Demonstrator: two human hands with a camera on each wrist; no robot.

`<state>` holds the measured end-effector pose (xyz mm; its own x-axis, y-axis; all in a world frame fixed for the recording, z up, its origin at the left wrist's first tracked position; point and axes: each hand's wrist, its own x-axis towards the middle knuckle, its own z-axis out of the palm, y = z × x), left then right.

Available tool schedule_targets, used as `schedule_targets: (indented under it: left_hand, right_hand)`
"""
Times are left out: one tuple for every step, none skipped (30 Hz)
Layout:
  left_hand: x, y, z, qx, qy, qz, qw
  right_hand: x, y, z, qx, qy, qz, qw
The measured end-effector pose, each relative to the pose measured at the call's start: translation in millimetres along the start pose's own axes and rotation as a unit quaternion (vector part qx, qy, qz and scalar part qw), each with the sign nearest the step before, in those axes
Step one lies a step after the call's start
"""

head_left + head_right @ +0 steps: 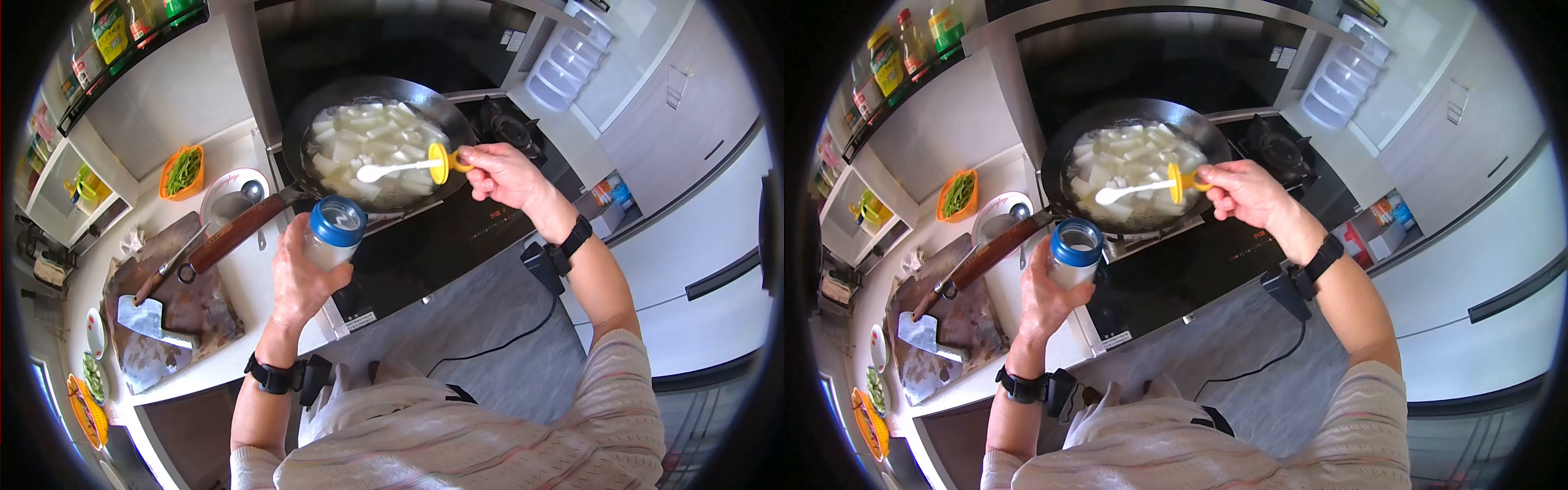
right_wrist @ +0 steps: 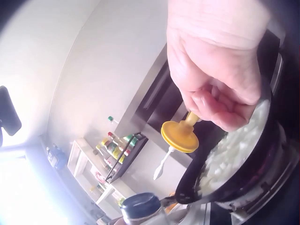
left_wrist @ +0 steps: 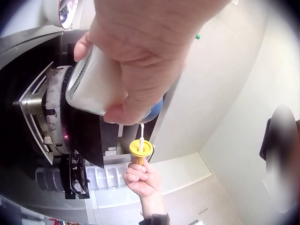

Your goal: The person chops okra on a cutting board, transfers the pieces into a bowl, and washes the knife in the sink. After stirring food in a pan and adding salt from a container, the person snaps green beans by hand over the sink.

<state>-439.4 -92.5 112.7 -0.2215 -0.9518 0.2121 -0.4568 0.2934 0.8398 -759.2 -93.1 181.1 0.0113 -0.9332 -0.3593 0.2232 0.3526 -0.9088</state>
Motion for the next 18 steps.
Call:
schedule_targets:
  left_hand:
    - [-0.8, -1.0, -0.4, 0.008, 0.005, 0.006, 1.000]
    - [-1.7, -1.9, -0.6, 0.017, 0.010, 0.012, 1.000]
    - [-3.2, -2.2, -1.5, 0.015, 0.009, 0.013, 1.000]
    - [-5.3, -1.7, -3.3, 0.013, -0.001, 0.011, 1.000]
    - [-7.4, -1.5, -5.3, 0.011, -0.011, 0.008, 1.000]
    - [-9.3, -1.9, -6.9, 0.010, -0.011, 0.010, 1.000]
    - [-11.4, -2.3, -8.6, 0.012, -0.015, 0.010, 1.000]
    - [-13.6, -2.1, -9.9, 0.015, -0.019, 0.010, 1.000]
    - [-15.7, -0.6, -11.4, 0.016, -0.017, 0.008, 1.000]
    - [-16.7, -0.7, -12.3, 0.015, -0.017, 0.009, 1.000]
    - [-17.8, -0.9, -13.1, 0.017, -0.018, 0.006, 1.000]
    - [-18.8, -0.7, -13.7, 0.018, -0.019, 0.002, 1.000]
    - [-19.7, 0.1, -14.6, 0.020, -0.021, -0.006, 1.000]
    - [-20.8, 0.6, -14.9, 0.021, -0.020, -0.005, 1.000]
    - [-22.0, 1.3, -15.1, 0.022, -0.021, -0.013, 0.999]
    - [-22.7, 1.7, -15.9, 0.023, -0.023, -0.021, 0.999]
    - [-22.7, 1.3, -17.0, 0.025, -0.022, -0.021, 0.999]
    - [-23.3, 0.6, -17.7, 0.024, -0.024, -0.019, 0.999]
  right_hand:
    - [2.5, -2.1, -8.4, -0.015, 0.013, -0.013, 1.000]
    - [4.0, -4.3, -16.3, -0.029, 0.027, -0.026, 0.999]
    - [5.6, -6.1, -23.6, -0.069, 0.052, -0.035, 0.996]
    - [7.6, -7.1, -31.4, -0.070, 0.054, -0.036, 0.995]
    - [9.8, -7.5, -39.4, -0.134, 0.093, -0.042, 0.986]
    - [12.2, -9.2, -47.8, -0.197, 0.131, -0.047, 0.970]
    - [14.2, -13.6, -55.8, -0.203, 0.148, -0.048, 0.967]
    - [16.8, -17.7, -62.6, -0.211, 0.177, -0.054, 0.960]
    - [21.7, -23.0, -67.9, -0.213, 0.199, -0.056, 0.955]
    - [29.3, -28.0, -73.1, -0.214, 0.221, -0.058, 0.950]
    - [41.5, -32.2, -78.1, -0.214, 0.237, -0.054, 0.946]
    - [53.3, -35.6, -77.6, -0.215, 0.237, -0.055, 0.946]
    - [65.9, -38.0, -70.1, -0.194, 0.236, -0.085, 0.949]
    - [79.1, -40.0, -61.6, -0.172, 0.234, -0.114, 0.950]
    - [91.9, -42.7, -47.0, -0.181, 0.236, -0.124, 0.947]
    - [102.9, -44.2, -30.1, -0.189, 0.238, -0.133, 0.943]
    - [109.5, -45.5, -13.6, -0.198, 0.230, -0.147, 0.942]
    - [115.1, -46.5, -0.8, -0.207, 0.222, -0.160, 0.939]
